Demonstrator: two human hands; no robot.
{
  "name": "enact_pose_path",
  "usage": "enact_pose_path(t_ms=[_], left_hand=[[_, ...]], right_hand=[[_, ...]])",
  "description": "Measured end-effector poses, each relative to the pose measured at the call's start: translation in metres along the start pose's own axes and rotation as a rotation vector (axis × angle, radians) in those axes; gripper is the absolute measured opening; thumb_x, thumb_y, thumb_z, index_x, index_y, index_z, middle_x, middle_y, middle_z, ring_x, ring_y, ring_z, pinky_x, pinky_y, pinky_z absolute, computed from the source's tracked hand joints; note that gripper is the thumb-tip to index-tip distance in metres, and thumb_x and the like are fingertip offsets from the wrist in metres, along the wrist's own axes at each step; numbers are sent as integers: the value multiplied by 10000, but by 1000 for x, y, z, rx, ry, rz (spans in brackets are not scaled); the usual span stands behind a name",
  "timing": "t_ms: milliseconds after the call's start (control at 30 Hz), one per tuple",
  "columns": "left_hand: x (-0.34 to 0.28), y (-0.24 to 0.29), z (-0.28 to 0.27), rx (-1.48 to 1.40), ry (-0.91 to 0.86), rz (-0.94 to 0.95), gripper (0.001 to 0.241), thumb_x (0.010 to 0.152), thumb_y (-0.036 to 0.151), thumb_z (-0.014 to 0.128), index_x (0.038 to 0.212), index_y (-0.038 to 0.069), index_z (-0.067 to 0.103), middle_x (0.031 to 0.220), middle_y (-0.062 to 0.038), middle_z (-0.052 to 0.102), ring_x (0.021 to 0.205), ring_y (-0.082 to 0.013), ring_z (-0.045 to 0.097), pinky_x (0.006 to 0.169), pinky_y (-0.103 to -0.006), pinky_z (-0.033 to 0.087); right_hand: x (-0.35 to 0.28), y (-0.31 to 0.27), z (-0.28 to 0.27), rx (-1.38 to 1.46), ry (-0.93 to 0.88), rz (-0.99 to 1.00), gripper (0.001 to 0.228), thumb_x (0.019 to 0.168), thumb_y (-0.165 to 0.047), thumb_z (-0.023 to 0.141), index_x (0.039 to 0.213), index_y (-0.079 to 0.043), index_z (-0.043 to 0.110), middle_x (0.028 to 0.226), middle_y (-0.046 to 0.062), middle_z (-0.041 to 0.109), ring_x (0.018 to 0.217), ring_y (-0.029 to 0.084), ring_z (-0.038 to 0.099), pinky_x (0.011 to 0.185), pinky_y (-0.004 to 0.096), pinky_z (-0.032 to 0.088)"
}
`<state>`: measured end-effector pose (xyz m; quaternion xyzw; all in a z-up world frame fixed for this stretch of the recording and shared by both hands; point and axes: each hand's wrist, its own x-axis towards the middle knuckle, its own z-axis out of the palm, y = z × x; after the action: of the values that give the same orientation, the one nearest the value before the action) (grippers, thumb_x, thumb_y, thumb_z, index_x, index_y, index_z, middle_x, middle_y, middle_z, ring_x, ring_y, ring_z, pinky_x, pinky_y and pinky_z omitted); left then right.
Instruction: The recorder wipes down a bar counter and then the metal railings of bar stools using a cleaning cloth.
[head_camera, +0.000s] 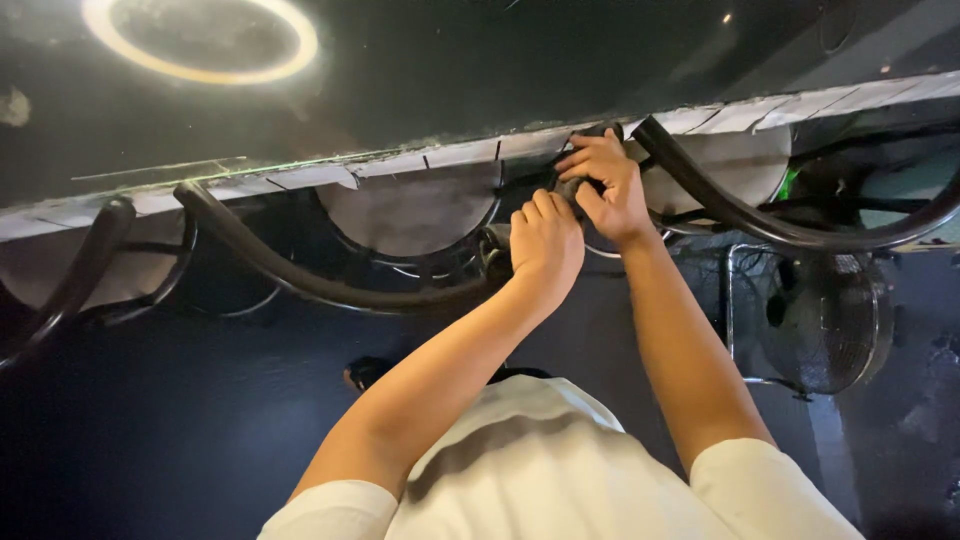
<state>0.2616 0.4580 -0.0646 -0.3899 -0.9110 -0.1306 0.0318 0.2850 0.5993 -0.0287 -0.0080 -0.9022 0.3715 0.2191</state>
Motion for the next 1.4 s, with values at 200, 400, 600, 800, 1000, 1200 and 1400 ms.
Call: enact_pose_path(t_ms=[200, 400, 600, 800, 1000, 1200, 1400], left_hand=[[-18, -24, -23, -98, 66, 59, 437, 908, 303, 599, 1163, -50, 631, 986, -123, 613, 877, -270, 615, 763, -385, 478], [-52, -53, -25, -45, 49, 134, 422, 891, 210, 581, 1224, -44, 630, 1032, -107, 624, 943, -258, 607, 796, -374, 474], [-96, -123, -54, -21, 63, 351, 436, 879, 219, 595, 1242, -20, 628, 1053, -97, 624, 969, -241, 597, 815, -367, 461], [-116, -239, -98, -74, 8, 646, 624, 805, 429, 703, 1249, -2, 613, 1053, -75, 607, 981, -236, 564, 830, -365, 431], [-102, -370, -112, -7, -7, 866, 565, 828, 402, 724, 1272, 71, 606, 1115, -50, 604, 1035, -229, 571, 881, -381, 423], [-69, -455, -123, -98, 57, 863, 523, 806, 248, 736, 1291, 106, 599, 1244, -25, 615, 1202, -219, 565, 1034, -382, 414], [-67, -465, -134, -52, 98, 818, 629, 783, 264, 770, 1356, 85, 584, 1267, -41, 606, 1243, -230, 551, 1084, -396, 402]], right_hand=[[-12, -25, 16, -89, 13, 8, 218, 811, -10, 528, 900, -19, 728, 1069, 116, 748, 1322, 368, 606, 1279, 631, 170], [-45, -58, 53, -130, 137, -4, 284, 819, 12, 481, 1011, -26, 685, 1155, 122, 723, 1375, 372, 556, 1284, 603, 209], [-73, -114, 98, -187, 192, 125, 287, 852, 4, 534, 1074, -39, 710, 1212, 110, 699, 1382, 360, 527, 1274, 610, 156], [-75, -191, 153, -413, 26, 145, 345, 830, -81, 676, 1172, -75, 721, 1262, 73, 697, 1319, 301, 541, 1203, 546, 247], [-46, -238, 229, -558, -87, 88, 499, 753, -214, 803, 1228, -83, 727, 1208, 33, 705, 1130, 230, 631, 953, 440, 421], [4, -253, 303, -641, -108, 24, 497, 795, -248, 805, 1220, -19, 689, 1146, 66, 695, 901, 265, 619, 790, 421, 466], [22, -255, 320, -596, -83, 43, 506, 850, -274, 789, 1279, -30, 681, 1117, 56, 696, 866, 255, 621, 734, 401, 466]])
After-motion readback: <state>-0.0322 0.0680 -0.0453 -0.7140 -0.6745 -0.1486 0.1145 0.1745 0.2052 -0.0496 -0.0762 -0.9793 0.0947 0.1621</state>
